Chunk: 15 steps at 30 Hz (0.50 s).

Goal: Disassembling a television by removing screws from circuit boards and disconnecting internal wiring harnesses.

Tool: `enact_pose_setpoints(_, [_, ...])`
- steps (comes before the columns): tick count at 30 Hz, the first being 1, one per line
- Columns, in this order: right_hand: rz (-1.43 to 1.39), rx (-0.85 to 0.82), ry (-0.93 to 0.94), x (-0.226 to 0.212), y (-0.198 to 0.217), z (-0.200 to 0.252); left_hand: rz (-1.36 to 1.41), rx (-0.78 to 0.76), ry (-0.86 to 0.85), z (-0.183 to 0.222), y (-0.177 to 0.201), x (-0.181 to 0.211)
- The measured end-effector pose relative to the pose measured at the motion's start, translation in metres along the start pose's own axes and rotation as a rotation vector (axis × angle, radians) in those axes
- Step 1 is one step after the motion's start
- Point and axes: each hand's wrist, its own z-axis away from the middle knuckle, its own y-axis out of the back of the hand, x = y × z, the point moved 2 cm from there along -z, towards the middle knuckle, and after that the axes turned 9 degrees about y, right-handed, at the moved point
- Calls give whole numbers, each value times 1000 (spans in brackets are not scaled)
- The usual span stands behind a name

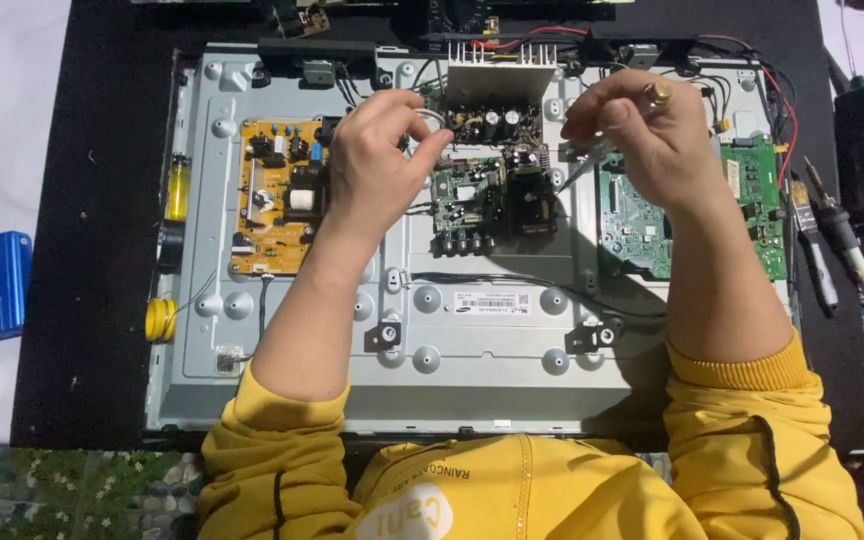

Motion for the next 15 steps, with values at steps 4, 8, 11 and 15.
enact_pose_setpoints(4, [25,13,3,-1,0,-1,296,-11,91,-4,6,10])
enact_pose_setpoints(8, [33,28,20,-7,4,-1,294,9,87,-5,8,12])
enact_pose_setpoints(11, [85,22,63,-11,5,-1,275,32,78,-4,4,4])
enact_pose_setpoints(15, [190,83,73,-8,5,-1,-66,111,12,-1,-7,-21])
